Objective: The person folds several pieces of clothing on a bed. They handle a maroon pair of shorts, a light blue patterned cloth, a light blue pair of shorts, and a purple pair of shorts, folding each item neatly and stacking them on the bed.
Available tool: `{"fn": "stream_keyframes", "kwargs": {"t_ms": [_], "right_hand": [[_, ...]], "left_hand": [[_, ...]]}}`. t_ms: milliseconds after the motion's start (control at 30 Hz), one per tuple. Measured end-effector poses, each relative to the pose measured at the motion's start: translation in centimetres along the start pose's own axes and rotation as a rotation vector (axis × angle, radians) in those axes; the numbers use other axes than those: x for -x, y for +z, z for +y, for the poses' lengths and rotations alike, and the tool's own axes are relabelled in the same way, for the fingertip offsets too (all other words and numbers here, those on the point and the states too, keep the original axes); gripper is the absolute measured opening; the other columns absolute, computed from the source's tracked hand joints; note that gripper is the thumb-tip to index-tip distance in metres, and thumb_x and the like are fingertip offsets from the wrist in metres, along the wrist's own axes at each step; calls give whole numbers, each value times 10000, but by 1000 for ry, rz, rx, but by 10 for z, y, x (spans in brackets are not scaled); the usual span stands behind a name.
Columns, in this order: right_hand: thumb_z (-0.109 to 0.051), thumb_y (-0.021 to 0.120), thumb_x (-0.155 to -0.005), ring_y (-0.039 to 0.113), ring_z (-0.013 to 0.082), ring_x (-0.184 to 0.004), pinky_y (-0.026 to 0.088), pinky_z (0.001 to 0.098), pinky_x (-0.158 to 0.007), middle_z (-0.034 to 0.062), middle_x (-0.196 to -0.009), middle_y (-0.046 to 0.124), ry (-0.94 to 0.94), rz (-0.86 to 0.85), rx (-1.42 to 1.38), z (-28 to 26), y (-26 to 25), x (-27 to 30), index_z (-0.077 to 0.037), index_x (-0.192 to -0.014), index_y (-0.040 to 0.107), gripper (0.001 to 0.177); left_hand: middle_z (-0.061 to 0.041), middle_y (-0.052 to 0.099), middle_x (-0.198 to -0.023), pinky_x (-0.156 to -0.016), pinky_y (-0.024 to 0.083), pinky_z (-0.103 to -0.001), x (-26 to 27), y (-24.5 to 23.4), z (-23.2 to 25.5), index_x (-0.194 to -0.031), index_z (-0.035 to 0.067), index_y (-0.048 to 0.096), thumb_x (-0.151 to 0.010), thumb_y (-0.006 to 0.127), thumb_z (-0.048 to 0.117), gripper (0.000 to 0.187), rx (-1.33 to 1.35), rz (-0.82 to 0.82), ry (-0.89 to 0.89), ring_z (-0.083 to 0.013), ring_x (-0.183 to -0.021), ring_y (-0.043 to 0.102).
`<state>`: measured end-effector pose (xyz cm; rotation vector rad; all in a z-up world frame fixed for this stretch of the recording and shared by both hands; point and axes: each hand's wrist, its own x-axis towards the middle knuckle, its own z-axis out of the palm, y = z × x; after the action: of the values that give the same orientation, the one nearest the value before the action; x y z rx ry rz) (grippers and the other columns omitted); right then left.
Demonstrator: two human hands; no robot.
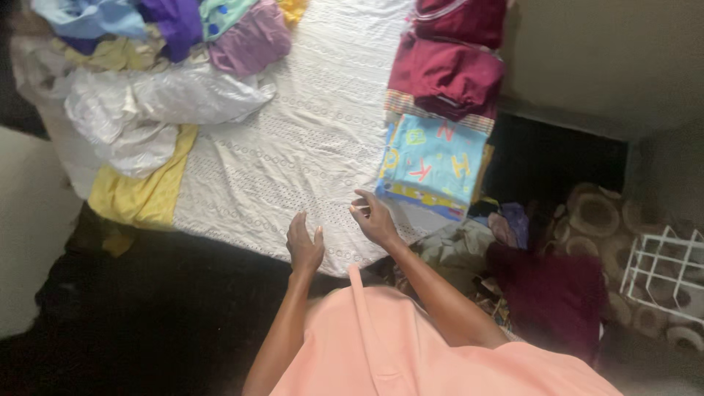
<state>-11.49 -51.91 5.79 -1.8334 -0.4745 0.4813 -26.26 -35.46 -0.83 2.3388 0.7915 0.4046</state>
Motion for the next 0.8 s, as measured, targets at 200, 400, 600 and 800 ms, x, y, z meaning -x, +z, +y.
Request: {"fn": "stream_keyframes", "kwargs": {"t_ms": [200,400,600,800], "right_hand": [[-373,668,-966,723,213,-1002,564,362,-873,121,-1154,764,12,-437,149,27,46,-3,-75,-1254,709,416],[-395,667,-952,742,184,-909,564,341,-813,98,-1065,778,161,-568,181,18,99,4,-89,-1239,718,423],[-357,675,-933,669,131,-806,534,308,-682,64,-948,746,200,-635,28,4,174,7,-72,-1217,731,406],[-346,683,-980,626,147,-822,523,291,-712,83,-970,706,288,-646,-182,-9,250,20,-14,-1248,696,427]], "left_hand": [[-219,428,-1542,-1157,321,-518,31,-27,-75,-1386,33,538,-897,699,253,561,-118,0,-225,-426,-1410,376],[-204,404,-1545,-1169,310,-512,44,-21,-110,-1399,25,546,-851,733,264,627,-42,27,-96,-428,-1404,356],[-199,567,-1421,-1085,413,-455,38,-45,-126,-1344,31,616,-843,724,208,542,211,-37,-53,-340,-1316,523],[-98,757,-1096,-865,554,-288,32,-117,-165,-1254,13,684,-986,659,208,332,724,62,-358,-165,-980,707]]}}
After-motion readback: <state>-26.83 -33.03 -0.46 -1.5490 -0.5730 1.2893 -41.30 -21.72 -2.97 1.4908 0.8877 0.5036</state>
